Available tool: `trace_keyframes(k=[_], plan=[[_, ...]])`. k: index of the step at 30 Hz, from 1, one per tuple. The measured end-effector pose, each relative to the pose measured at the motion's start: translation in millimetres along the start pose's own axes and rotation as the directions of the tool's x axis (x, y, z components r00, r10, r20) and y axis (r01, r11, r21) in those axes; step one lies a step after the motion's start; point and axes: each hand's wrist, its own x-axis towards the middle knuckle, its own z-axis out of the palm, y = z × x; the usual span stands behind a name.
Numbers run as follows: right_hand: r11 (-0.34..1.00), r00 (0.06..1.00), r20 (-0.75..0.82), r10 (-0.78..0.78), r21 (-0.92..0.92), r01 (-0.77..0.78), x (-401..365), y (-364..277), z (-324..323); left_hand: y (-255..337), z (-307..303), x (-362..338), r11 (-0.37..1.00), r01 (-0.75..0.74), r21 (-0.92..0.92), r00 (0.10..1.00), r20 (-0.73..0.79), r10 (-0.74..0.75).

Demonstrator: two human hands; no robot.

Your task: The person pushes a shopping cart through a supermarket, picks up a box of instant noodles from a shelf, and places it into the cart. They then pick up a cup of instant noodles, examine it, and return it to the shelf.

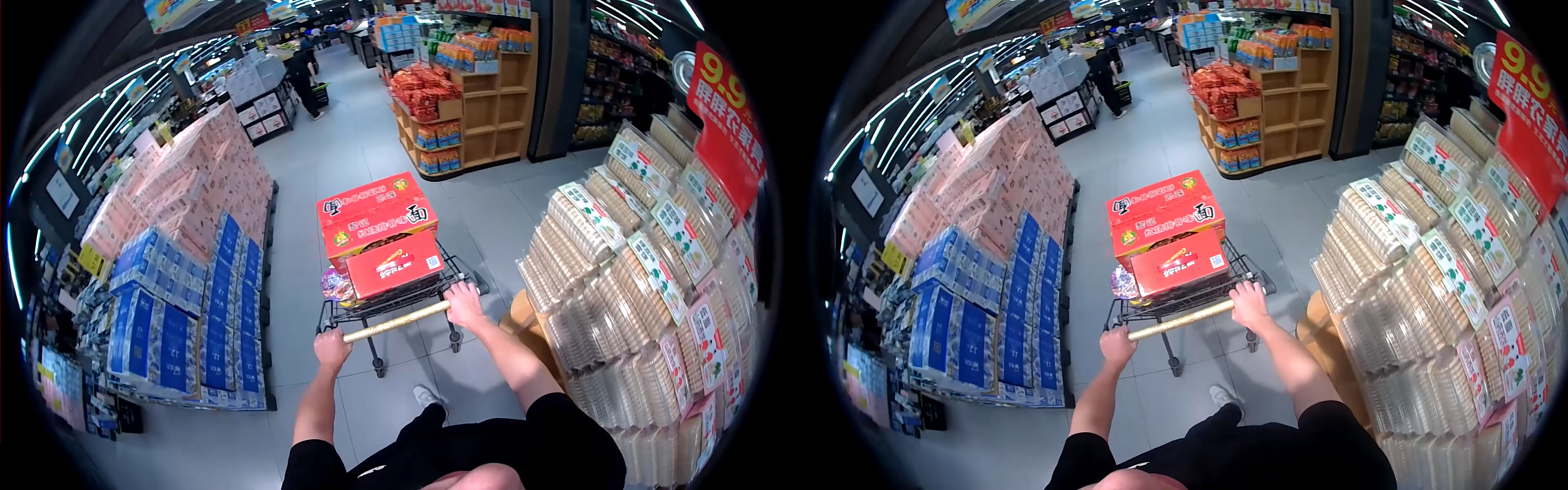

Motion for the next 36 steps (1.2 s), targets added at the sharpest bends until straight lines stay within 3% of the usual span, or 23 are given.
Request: trace_keyframes(k=[2,3,5,6,8,12,15,18,25,31,34,35,36], plan=[[0.999,0.999,-0.033,0.038,-0.006,-0.038,17,-11,10,2,-4,23,0.987,-0.09,-0.13,0.984,0.139,0.108],[0.998,0.997,-0.046,0.061,-0.004,-0.061,24,-18,13,5,-5,36,0.989,-0.073,-0.127,0.987,0.133,0.089],[0.995,0.996,-0.039,0.085,0.054,-0.082,41,-36,23,14,-4,58,0.898,-0.314,-0.31,0.944,0.003,0.331],[0.992,0.994,-0.079,0.075,0.111,-0.066,49,-46,25,26,-2,71,0.901,-0.307,-0.307,0.946,0.002,0.323],[0.976,0.997,-0.067,0.049,0.216,-0.034,66,-58,36,61,4,95,0.946,-0.144,-0.289,0.898,0.362,0.248],[0.953,0.999,0.024,0.03,0.302,-0.035,104,-54,49,112,39,138,0.894,-0.218,-0.392,0.922,0.217,0.32],[0.954,1.0,-0.029,0.003,0.3,0.006,127,-39,60,145,52,170,0.869,-0.234,-0.437,0.933,0.15,0.327],[0.934,0.998,-0.051,-0.037,0.354,0.053,148,-26,60,159,64,195,0.917,-0.069,-0.392,0.946,0.266,0.184],[0.912,0.996,0.002,-0.094,0.401,0.085,202,1,67,165,95,238,0.927,0.047,-0.373,0.986,0.164,0.016],[0.895,0.999,-0.003,-0.049,0.443,0.045,248,10,69,163,114,279,0.925,0.047,-0.378,0.997,0.07,-0.022],[0.789,0.992,-0.121,0.019,0.611,0.059,281,15,45,161,123,302,0.916,0.02,-0.401,0.997,0.075,0.011],[0.788,0.996,-0.09,0.009,0.614,0.048,292,13,28,160,129,308,0.908,0.017,-0.42,0.995,0.092,0.024],[0.555,0.999,-0.043,0.005,0.831,0.033,300,11,-2,160,128,313,0.906,0.0,-0.423,0.996,0.077,0.036]])
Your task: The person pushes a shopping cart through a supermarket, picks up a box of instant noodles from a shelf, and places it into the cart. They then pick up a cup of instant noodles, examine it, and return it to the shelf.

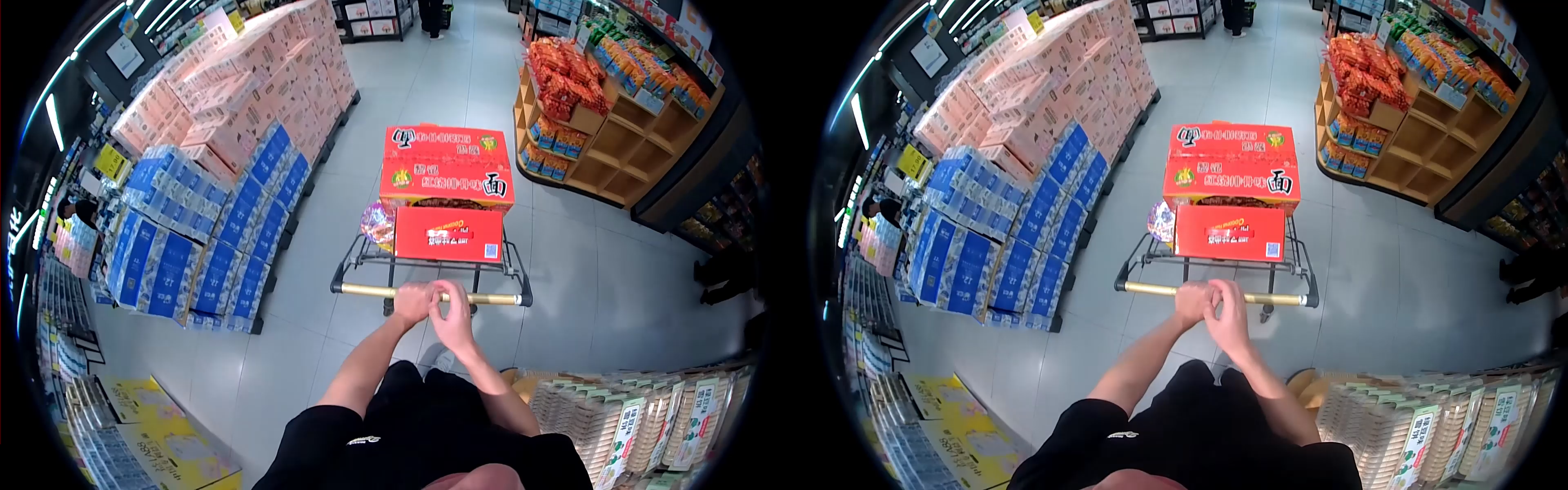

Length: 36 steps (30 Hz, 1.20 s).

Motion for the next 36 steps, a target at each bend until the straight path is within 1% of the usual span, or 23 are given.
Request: trace_keyframes(k=[1,3,4,5,6,7,8,9,11,12,14,15,17,18,19,21,22,25,27,28,31,33,36], plan=[[0.949,0.999,0.034,0.036,0.312,-0.045,7,-24,-19,1,-1,8,1.0,-0.016,-0.002,1.0,-0.01,0.016],[0.841,0.996,0.06,-0.068,0.54,0.025,15,-79,-64,0,5,21,0.998,0.043,0.048,0.999,0.021,-0.044],[0.816,0.954,-0.007,-0.299,0.517,0.259,29,-102,-87,0,7,27,0.997,0.044,0.059,0.999,0.003,-0.044],[0.727,0.851,-0.075,-0.519,0.485,0.486,44,-120,-109,0,8,35,0.996,0.044,0.08,0.999,-0.02,-0.043],[0.671,0.78,-0.085,-0.62,0.458,0.583,53,-132,-128,-3,9,42,0.993,0.072,0.095,0.997,-0.015,-0.071],[0.602,0.698,-0.094,-0.71,0.431,0.672,65,-139,-144,-4,11,52,0.998,0.039,0.057,0.998,-0.045,-0.037],[0.541,0.685,-0.2,-0.701,0.476,0.693,68,-143,-154,-6,14,63,1.0,-0.001,0.022,0.997,-0.081,0.003],[0.477,0.668,-0.306,-0.678,0.508,0.717,73,-147,-161,-9,20,74,0.999,0.018,0.037,0.997,-0.08,-0.015],[0.32,0.562,-0.638,-0.526,0.464,0.826,110,-175,-152,-15,30,93,0.999,-0.001,0.046,0.995,-0.095,0.006],[0.317,0.574,-0.637,-0.515,0.481,0.818,127,-175,-158,-16,34,104,0.998,0.016,0.055,0.996,-0.088,-0.011],[0.037,0.365,-0.716,-0.595,0.429,0.903,153,-166,-166,-19,40,126,0.999,0.013,0.045,0.995,-0.096,-0.009],[0.035,0.373,-0.72,-0.585,0.436,0.899,163,-159,-165,-21,43,135,0.998,0.023,0.054,0.996,-0.09,-0.018],[-0.139,0.199,-0.831,-0.52,0.312,0.94,182,-148,-160,-28,49,154,1.0,-0.002,0.002,0.993,-0.119,0.002],[-0.095,0.223,-0.815,-0.535,0.32,0.943,195,-150,-155,-32,51,166,1.0,0.012,0.017,0.992,-0.122,-0.01],[-0.106,0.23,-0.82,-0.524,0.331,0.938,209,-152,-150,-35,54,177,1.0,-0.01,0.005,0.992,-0.129,0.01],[-0.155,0.35,-0.771,-0.531,0.495,0.855,232,-152,-139,-42,59,194,1.0,-0.014,0.004,0.991,-0.136,0.014],[-0.16,0.358,-0.77,-0.528,0.504,0.849,242,-153,-135,-43,59,203,1.0,-0.006,-0.006,0.992,-0.124,0.005],[-0.182,0.352,-0.758,-0.549,0.519,0.835,272,-154,-126,-55,63,228,1.0,0.002,-0.031,0.992,-0.123,-0.005],[-0.215,0.27,-0.73,-0.627,0.496,0.842,296,-140,-130,-63,76,253,0.999,-0.016,-0.042,0.99,-0.138,0.01],[-0.206,0.267,-0.723,-0.637,0.494,0.845,302,-142,-125,-68,76,260,0.999,-0.002,-0.036,0.991,-0.134,-0.003],[-0.178,0.286,-0.74,-0.608,0.479,0.86,322,-139,-115,-81,80,285,0.999,0.006,-0.049,0.99,-0.139,-0.013],[-0.223,0.204,-0.766,-0.609,0.412,0.883,338,-134,-111,-90,81,300,0.998,0.006,-0.065,0.99,-0.141,-0.015],[-0.182,0.21,-0.75,-0.627,0.403,0.897,364,-122,-113,-103,86,330,0.999,-0.025,-0.047,0.99,-0.141,0.018]])
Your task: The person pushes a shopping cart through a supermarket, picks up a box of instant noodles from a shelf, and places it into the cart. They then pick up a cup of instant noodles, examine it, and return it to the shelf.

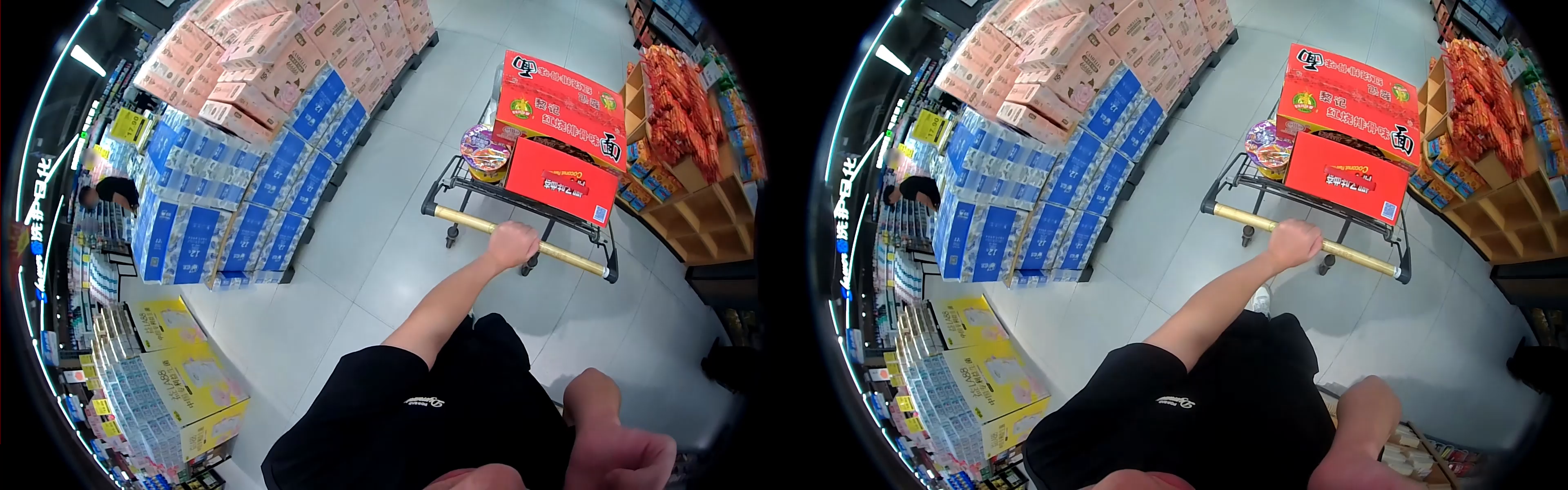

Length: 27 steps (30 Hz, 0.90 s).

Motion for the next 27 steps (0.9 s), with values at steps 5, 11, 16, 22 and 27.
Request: trace_keyframes(k=[5,11,16,22,27], plan=[[0.981,0.97,-0.165,-0.177,-0.114,0.16,-10,35,-26,-25,12,43,1.0,-0.006,0.01,1.0,-0.004,0.006],[0.998,0.995,-0.077,-0.061,-0.033,0.058,-20,93,-61,-59,22,96,1.0,-0.006,-0.007,1.0,-0.022,0.006],[1.0,0.996,-0.083,0.008,-0.029,-0.01,-19,138,-105,-84,32,148,0.999,0.009,0.031,1.0,0.012,-0.01],[0.615,0.724,-0.191,0.662,-0.413,-0.671,-66,144,-209,-117,52,201,0.998,0.015,0.059,1.0,0.013,-0.016],[0.007,0.38,-0.17,0.909,-0.906,-0.423,-239,228,-345,-144,64,251,0.997,0.02,0.079,1.0,-0.015,-0.019]])
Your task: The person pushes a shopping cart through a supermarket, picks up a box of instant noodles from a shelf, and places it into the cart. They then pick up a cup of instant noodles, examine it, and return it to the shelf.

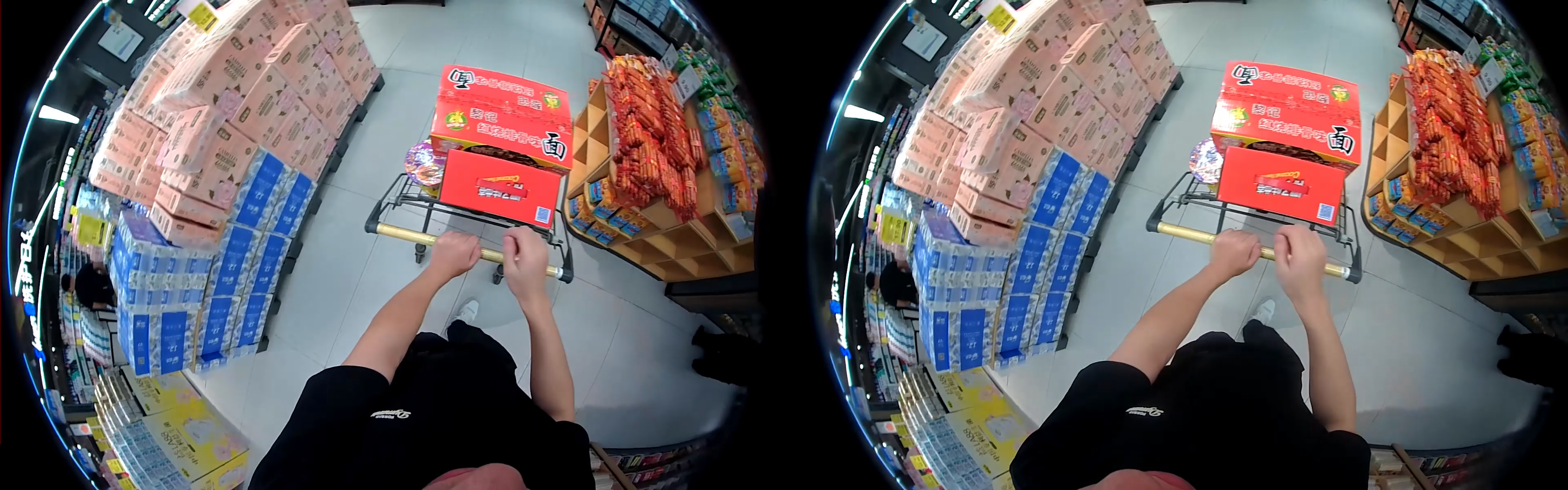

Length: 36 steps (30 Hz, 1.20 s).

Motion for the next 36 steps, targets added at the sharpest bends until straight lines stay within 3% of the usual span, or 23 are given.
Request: trace_keyframes(k=[2,4,5,6,7,9,10,12,15,17,22,23,31,36], plan=[[0.961,0.995,0.064,-0.07,-0.262,0.085,-9,54,21,-6,5,21,1.0,-0.003,0.027,1.0,0.012,0.003],[0.921,0.993,0.096,-0.069,-0.377,0.1,-21,105,45,-15,14,43,0.997,0.011,0.078,1.0,0.022,-0.013],[0.914,0.955,0.258,0.145,-0.406,-0.03,-14,113,46,-20,20,51,0.998,-0.009,0.059,1.0,0.014,0.009],[0.878,0.847,0.399,0.35,-0.455,-0.148,2,113,52,-31,22,61,0.997,-0.003,0.073,1.0,0.023,0.001],[0.872,0.858,0.381,0.345,-0.469,-0.142,20,120,53,-36,29,76,0.995,0.002,0.1,1.0,0.028,-0.005],[0.794,0.697,0.46,0.55,-0.548,-0.264,51,130,59,-47,40,98,0.994,-0.009,0.112,0.999,0.039,0.004],[0.79,0.705,0.449,0.548,-0.555,-0.26,65,139,62,-52,45,110,0.991,-0.014,0.132,0.998,0.069,0.005],[0.786,0.587,0.553,0.591,-0.559,-0.265,93,162,68,-60,59,140,0.992,-0.025,0.122,0.999,0.022,0.023],[0.785,0.527,0.604,0.598,-0.575,-0.231,134,188,84,-84,65,172,0.992,0.003,0.123,1.0,-0.027,0.001],[0.803,0.521,0.633,0.572,-0.561,-0.2,154,210,98,-94,71,200,0.995,0.009,0.104,1.0,0.029,-0.012],[0.803,0.504,0.642,0.577,-0.557,-0.21,224,256,129,-126,106,273,0.999,0.016,0.046,0.999,-0.036,-0.014],[0.823,0.509,0.674,0.535,-0.551,-0.136,239,259,133,-133,109,285,1.0,-0.004,0.019,0.998,-0.063,0.005],[0.648,0.52,0.457,0.721,-0.71,-0.274,338,322,163,-184,146,393,1.0,0.004,-0.015,0.997,-0.076,-0.005],[0.63,0.551,0.409,0.727,-0.716,-0.301,393,363,172,-211,177,457,1.0,-0.007,-0.026,0.994,-0.106,0.004]])
